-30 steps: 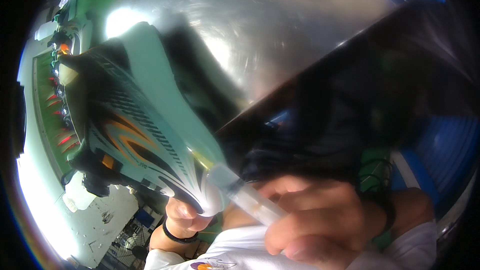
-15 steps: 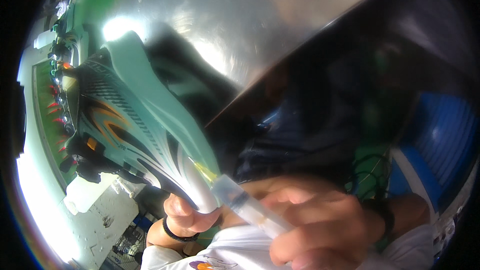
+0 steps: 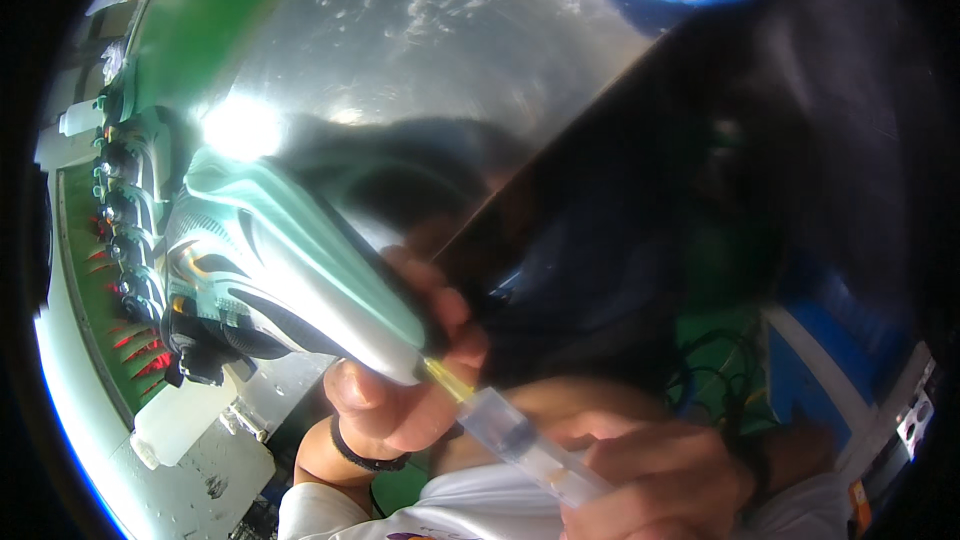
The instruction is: Apply adhesive or filler to the seams of shoes using a syringe and then refill the syringe.
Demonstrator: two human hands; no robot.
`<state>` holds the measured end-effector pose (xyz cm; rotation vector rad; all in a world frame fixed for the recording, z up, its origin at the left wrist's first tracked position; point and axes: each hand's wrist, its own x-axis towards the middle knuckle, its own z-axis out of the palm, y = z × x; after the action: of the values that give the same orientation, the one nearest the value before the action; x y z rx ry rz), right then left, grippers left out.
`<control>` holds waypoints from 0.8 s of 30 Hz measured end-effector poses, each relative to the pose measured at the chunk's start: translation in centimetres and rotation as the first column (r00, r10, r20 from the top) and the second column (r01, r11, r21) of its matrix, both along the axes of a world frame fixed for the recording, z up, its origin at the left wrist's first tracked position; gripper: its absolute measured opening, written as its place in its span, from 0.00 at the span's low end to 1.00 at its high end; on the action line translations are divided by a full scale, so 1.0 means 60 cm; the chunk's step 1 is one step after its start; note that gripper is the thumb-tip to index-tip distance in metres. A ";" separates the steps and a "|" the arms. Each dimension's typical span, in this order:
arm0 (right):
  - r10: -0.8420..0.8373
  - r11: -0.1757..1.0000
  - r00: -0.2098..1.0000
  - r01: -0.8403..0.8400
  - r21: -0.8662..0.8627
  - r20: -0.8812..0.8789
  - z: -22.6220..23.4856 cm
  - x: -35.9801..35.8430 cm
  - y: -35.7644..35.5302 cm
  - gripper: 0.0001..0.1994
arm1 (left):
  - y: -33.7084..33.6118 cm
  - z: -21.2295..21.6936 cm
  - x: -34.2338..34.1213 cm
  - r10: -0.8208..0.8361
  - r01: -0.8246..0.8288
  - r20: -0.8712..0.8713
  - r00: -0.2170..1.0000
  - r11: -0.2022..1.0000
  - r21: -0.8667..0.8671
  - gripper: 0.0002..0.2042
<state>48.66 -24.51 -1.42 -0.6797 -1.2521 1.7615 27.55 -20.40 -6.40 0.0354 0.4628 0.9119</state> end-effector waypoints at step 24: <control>-0.174 0.895 0.973 0.092 0.436 0.151 -0.069 -0.047 0.049 0.06 | 0.086 0.055 0.051 0.194 -0.144 0.389 0.901 0.977 -0.155 0.29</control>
<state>45.83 -21.58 -5.59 -0.6628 -1.6154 1.2697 30.59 -15.21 -3.11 -0.3061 0.1359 1.0301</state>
